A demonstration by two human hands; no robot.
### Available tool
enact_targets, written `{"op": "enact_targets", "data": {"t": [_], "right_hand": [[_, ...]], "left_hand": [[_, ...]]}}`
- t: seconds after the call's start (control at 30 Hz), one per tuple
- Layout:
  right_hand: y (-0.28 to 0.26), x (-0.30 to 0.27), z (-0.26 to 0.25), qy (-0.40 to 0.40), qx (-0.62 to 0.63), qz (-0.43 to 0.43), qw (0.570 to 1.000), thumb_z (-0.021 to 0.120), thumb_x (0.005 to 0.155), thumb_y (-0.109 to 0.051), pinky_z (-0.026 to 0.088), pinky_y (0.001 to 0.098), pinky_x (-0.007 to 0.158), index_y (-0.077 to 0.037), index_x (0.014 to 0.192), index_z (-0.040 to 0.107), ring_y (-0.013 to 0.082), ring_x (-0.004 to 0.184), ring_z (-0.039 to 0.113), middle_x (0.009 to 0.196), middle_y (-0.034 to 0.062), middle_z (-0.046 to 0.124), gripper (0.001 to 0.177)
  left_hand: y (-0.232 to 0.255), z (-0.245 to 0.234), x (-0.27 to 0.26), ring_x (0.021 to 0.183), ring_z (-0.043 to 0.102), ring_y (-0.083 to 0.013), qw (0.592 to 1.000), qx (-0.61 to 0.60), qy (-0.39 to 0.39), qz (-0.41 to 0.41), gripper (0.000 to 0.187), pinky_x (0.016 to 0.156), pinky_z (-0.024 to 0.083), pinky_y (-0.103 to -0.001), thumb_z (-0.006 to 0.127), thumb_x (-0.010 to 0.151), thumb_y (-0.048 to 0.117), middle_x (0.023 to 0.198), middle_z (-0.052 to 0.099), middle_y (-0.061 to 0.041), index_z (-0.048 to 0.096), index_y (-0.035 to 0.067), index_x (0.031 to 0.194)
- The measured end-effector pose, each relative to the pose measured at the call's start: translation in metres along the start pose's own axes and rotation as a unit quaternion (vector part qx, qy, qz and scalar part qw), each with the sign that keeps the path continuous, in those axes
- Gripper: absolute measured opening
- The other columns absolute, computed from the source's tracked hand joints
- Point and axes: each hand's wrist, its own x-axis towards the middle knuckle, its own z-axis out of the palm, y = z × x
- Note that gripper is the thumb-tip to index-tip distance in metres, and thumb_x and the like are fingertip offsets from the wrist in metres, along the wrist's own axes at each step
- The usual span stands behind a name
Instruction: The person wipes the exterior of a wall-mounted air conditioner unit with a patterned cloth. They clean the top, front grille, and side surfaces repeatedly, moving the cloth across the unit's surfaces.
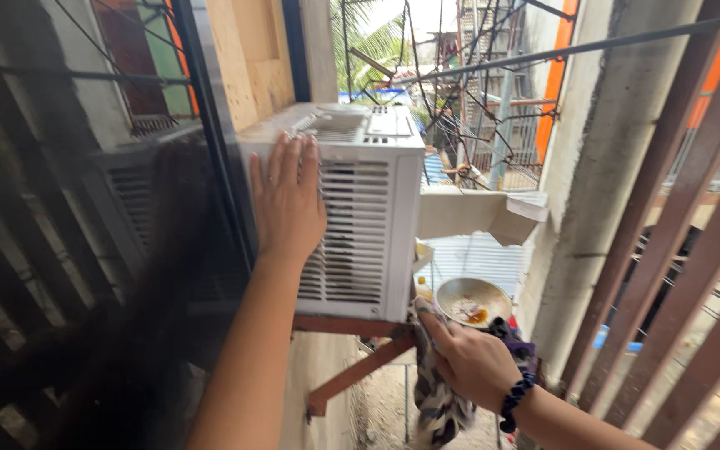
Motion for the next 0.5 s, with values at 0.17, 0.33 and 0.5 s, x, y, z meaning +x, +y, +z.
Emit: {"op": "enact_targets", "data": {"t": [0.17,0.33,0.5], "right_hand": [[0.017,-0.041,0.017,0.213,0.16,-0.127,0.955,0.061,0.093,-0.013,0.057,0.0402,0.087,-0.011,0.147,0.043,0.0311,0.109,0.067,0.125,0.019,0.064,0.057],[0.035,-0.063,0.037,0.157,0.785,0.209,0.561,0.055,0.078,0.003,0.052,0.0481,0.097,-0.017,0.149,0.046,0.0301,0.118,0.063,0.138,0.0156,0.062,0.075],[0.071,-0.082,0.018,0.127,0.912,0.147,0.361,0.051,0.077,-0.003,0.048,0.061,0.096,-0.015,0.143,0.051,0.032,0.117,0.062,0.136,0.0169,0.061,0.067]], "left_hand": [[0.057,0.007,-0.055,0.151,0.029,-0.0405,0.986,-0.109,0.115,-0.042,0.072,0.122,0.023,-0.064,0.064,0.087,0.009,0.158,0.039,-0.023,0.041,0.007,0.155],[0.155,0.031,-0.18,0.113,0.065,-0.036,0.901,-0.413,-0.002,-0.131,0.039,0.096,0.052,-0.045,0.059,0.089,0.001,0.118,0.068,-0.016,0.06,0.005,0.128],[0.215,0.057,-0.251,0.113,0.061,-0.0351,0.859,-0.468,-0.118,-0.169,0.042,0.094,0.051,-0.049,0.069,0.08,0.004,0.121,0.061,-0.017,0.061,0.002,0.121]]}}
